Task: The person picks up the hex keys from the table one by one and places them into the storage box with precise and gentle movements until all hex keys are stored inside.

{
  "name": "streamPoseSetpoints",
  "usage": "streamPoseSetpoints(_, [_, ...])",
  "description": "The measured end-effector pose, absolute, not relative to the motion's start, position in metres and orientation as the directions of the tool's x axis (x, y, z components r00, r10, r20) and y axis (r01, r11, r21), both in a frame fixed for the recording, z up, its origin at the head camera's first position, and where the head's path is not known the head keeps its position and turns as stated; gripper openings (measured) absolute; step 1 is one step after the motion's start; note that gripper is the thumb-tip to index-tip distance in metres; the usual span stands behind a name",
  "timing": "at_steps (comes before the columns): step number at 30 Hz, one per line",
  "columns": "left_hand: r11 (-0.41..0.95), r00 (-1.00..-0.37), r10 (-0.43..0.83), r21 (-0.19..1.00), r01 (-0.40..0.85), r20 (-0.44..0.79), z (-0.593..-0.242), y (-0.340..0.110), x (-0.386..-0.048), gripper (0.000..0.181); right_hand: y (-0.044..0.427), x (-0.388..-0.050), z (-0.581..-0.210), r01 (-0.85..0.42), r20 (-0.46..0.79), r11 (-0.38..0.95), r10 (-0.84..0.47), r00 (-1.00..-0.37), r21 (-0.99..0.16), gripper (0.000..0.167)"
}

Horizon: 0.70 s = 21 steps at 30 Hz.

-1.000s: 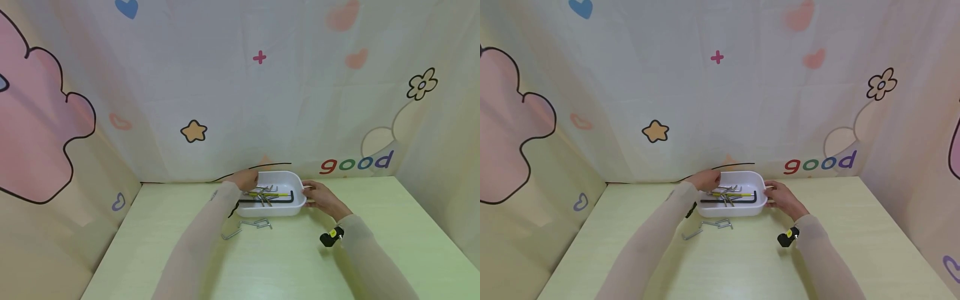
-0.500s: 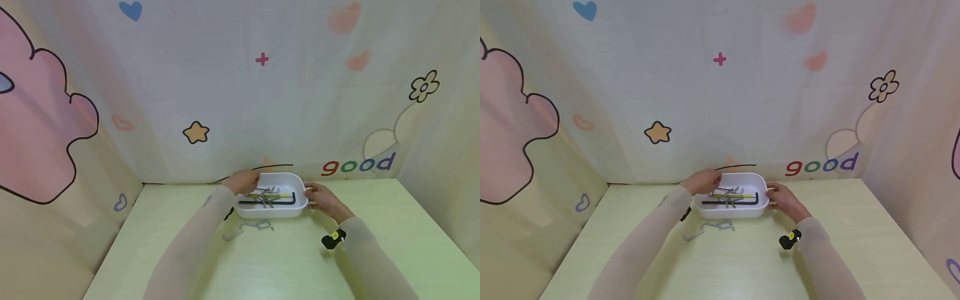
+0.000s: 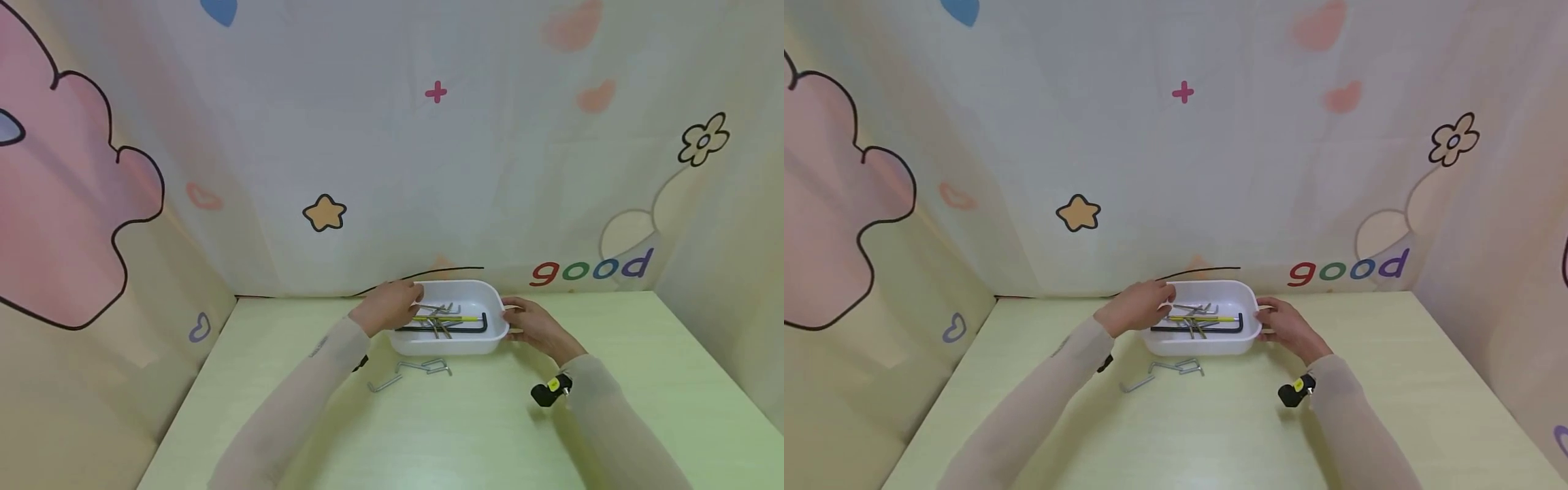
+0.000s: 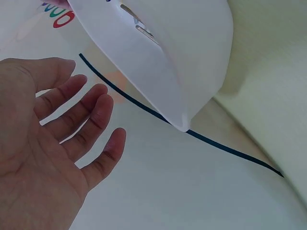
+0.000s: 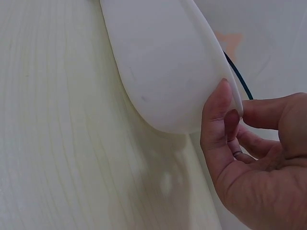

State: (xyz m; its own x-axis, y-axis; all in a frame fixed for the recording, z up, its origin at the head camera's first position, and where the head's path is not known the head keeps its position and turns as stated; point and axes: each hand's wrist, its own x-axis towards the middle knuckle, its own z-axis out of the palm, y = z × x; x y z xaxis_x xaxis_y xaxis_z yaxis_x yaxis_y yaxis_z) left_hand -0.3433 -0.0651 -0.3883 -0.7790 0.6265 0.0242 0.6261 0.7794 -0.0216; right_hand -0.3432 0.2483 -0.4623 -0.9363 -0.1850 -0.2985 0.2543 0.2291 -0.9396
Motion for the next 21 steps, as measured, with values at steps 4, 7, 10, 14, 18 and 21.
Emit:
streamPoseSetpoints(4, [0.763,-0.760,0.647,-0.051,0.645,0.063,-0.387,-0.071,-0.331,0.022,0.247,-0.341,-0.464,0.260,-0.306,0.233,-0.188,-0.933,-0.937,0.052])
streamPoseSetpoints(7, [0.748,-0.742,0.663,-0.057,0.661,0.096,-0.385,-0.074,-0.324,0.022,0.247,-0.342,-0.464,0.256,-0.305,0.241,-0.189,-0.934,-0.936,0.053])
streamPoseSetpoints(10, [0.735,-0.724,0.677,-0.075,0.674,0.131,-0.385,-0.075,-0.318,0.022,0.248,-0.343,-0.464,0.257,-0.303,0.238,-0.185,-0.935,-0.937,0.052])
streamPoseSetpoints(14, [0.711,-0.695,0.702,-0.092,0.697,0.153,-0.387,-0.075,-0.313,0.021,0.249,-0.343,-0.461,0.261,-0.308,0.240,-0.185,-0.933,-0.935,0.053])
streamPoseSetpoints(18, [0.688,-0.669,0.722,-0.083,0.721,0.177,-0.389,-0.078,-0.308,0.020,0.247,-0.342,-0.460,0.253,-0.300,0.235,-0.191,-0.935,-0.938,0.054])
streamPoseSetpoints(21, [0.681,-0.657,0.727,-0.084,0.728,0.199,-0.390,-0.080,-0.306,0.019,0.247,-0.342,-0.461,0.253,-0.296,0.223,-0.188,-0.936,-0.941,0.053])
